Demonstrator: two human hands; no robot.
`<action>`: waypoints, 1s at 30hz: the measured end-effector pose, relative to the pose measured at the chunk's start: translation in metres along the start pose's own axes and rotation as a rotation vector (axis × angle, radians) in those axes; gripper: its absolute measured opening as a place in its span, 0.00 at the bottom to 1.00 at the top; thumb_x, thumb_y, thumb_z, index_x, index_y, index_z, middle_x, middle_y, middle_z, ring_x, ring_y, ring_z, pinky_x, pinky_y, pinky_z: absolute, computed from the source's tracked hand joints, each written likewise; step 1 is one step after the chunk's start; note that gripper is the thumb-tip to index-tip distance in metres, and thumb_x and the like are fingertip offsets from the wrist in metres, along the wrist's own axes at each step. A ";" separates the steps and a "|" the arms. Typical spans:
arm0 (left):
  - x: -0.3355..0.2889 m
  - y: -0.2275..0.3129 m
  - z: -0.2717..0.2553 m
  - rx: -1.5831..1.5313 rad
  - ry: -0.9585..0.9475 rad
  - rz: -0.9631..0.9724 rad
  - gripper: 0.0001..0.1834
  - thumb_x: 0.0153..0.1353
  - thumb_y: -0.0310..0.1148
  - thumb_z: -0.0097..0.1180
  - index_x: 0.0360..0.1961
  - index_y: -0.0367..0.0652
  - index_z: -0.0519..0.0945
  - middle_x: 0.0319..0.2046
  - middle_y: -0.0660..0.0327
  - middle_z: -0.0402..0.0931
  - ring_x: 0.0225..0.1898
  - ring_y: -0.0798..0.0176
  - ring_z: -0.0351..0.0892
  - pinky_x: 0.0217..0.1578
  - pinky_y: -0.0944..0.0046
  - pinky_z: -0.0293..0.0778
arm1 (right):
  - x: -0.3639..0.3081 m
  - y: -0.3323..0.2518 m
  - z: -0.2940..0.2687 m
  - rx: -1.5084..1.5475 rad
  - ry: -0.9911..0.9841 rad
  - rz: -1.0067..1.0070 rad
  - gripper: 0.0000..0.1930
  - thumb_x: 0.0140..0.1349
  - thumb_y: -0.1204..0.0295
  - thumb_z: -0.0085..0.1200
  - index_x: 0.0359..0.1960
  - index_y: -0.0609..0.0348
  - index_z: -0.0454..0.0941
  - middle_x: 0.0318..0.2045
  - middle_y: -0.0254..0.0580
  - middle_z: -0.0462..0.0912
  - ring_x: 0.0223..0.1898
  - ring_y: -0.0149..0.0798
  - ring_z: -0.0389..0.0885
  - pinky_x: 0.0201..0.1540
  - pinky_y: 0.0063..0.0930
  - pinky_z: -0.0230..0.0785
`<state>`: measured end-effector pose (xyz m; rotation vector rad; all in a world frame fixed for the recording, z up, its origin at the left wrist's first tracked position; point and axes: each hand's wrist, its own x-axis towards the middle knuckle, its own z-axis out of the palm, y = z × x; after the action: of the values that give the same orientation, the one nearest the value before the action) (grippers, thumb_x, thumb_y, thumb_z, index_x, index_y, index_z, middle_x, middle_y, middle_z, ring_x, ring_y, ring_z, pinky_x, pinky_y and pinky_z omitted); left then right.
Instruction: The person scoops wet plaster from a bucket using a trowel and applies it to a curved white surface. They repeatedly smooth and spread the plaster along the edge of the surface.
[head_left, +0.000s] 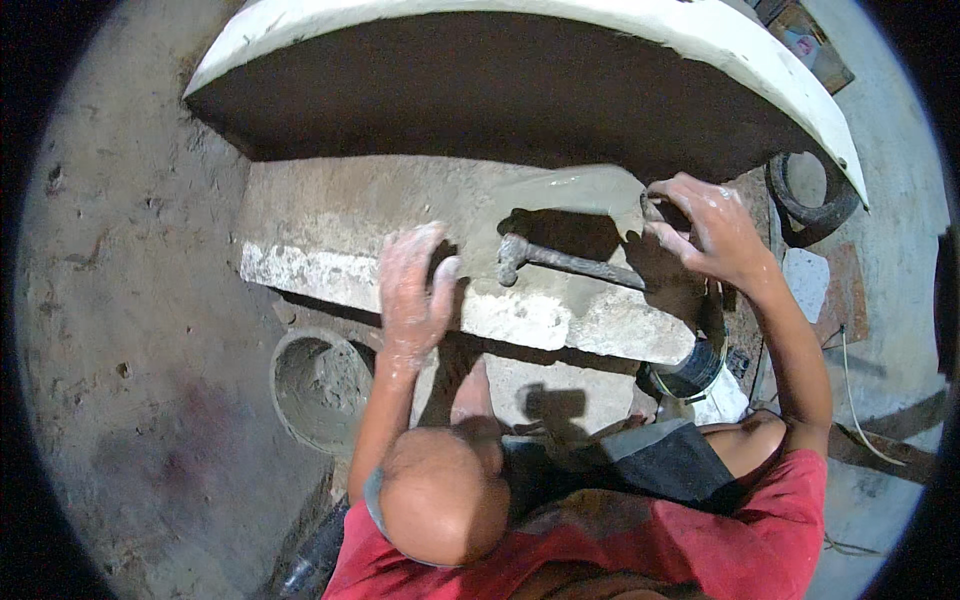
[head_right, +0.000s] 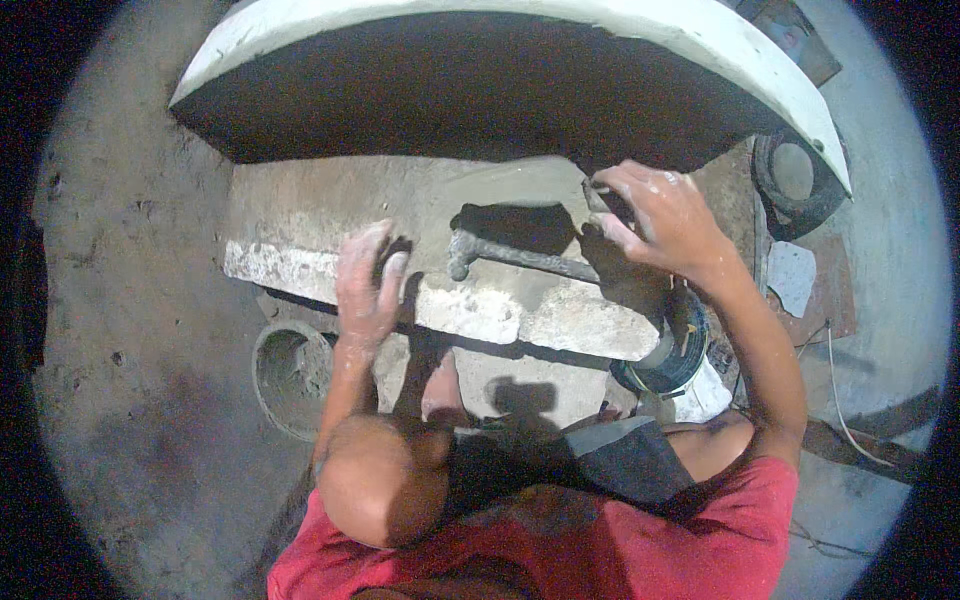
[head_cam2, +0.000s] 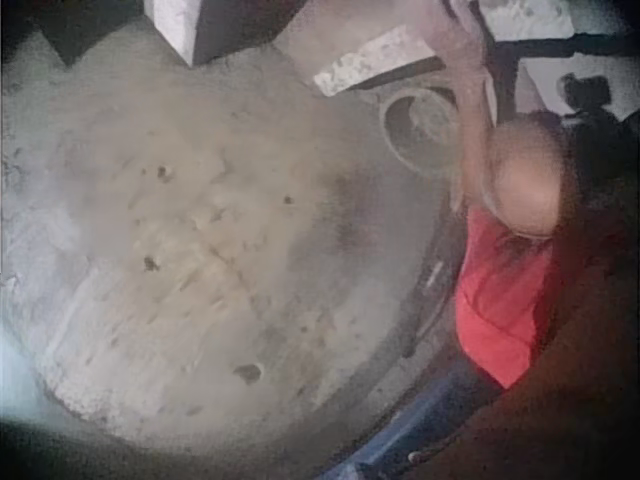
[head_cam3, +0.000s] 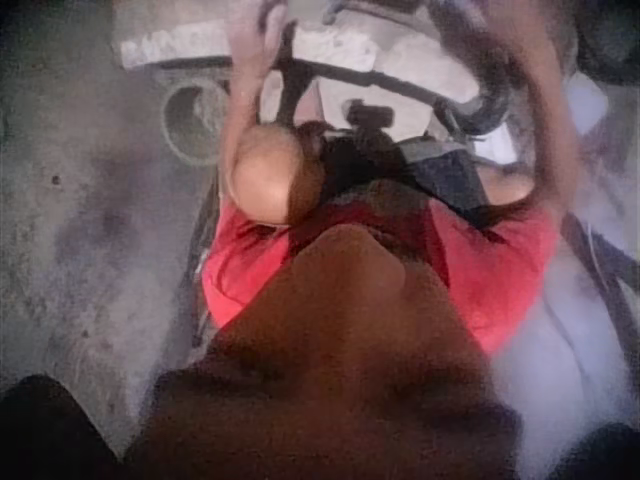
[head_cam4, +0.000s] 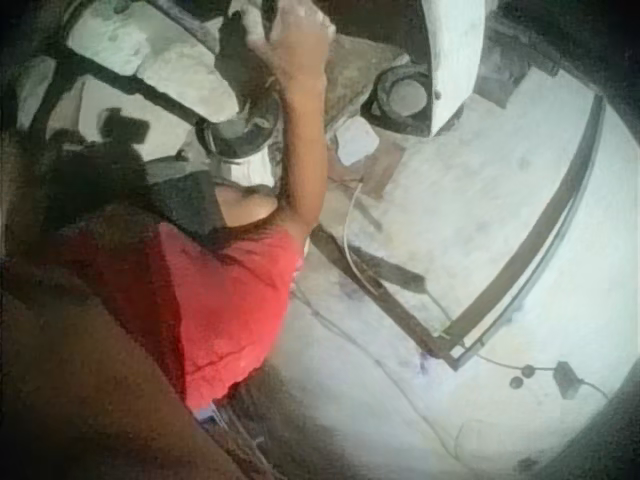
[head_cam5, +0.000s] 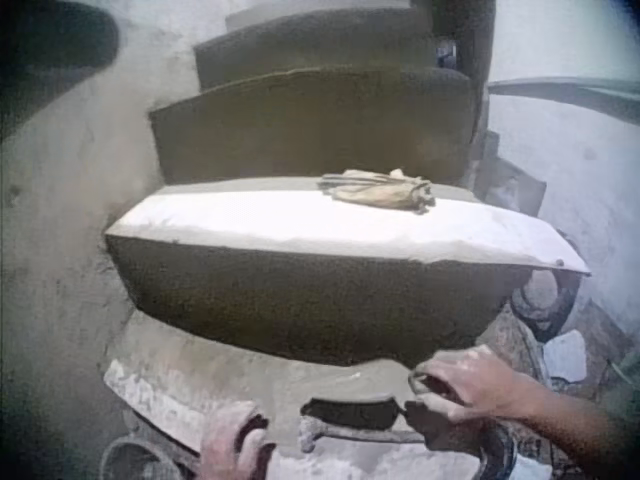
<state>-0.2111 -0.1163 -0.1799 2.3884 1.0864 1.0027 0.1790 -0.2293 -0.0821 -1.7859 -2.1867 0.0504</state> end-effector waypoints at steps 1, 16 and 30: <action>0.002 0.008 0.007 -0.031 0.002 0.026 0.22 0.69 0.35 0.65 0.63 0.40 0.82 0.62 0.49 0.82 0.66 0.43 0.78 0.76 0.37 0.58 | 0.004 -0.002 0.008 0.055 -0.034 -0.008 0.21 0.69 0.58 0.63 0.54 0.61 0.83 0.44 0.53 0.85 0.47 0.57 0.86 0.48 0.49 0.77; -0.021 0.038 0.024 0.220 -0.105 -0.044 0.21 0.53 0.45 0.72 0.44 0.44 0.87 0.33 0.54 0.82 0.41 0.46 0.81 0.49 0.46 0.70 | 0.058 0.006 0.059 0.252 -0.271 0.219 0.23 0.77 0.57 0.52 0.44 0.71 0.84 0.37 0.69 0.85 0.41 0.67 0.86 0.47 0.55 0.75; -0.035 0.017 0.014 0.071 -0.106 -0.032 0.26 0.52 0.46 0.75 0.48 0.42 0.85 0.35 0.55 0.80 0.41 0.46 0.79 0.49 0.47 0.71 | -0.075 0.072 -0.073 -0.159 -0.464 0.605 0.25 0.71 0.49 0.60 0.46 0.61 0.92 0.40 0.56 0.89 0.41 0.53 0.86 0.49 0.45 0.75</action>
<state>-0.2084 -0.1544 -0.1968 2.4410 1.1352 0.8302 0.2795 -0.2978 -0.0449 -2.6884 -1.8558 0.4799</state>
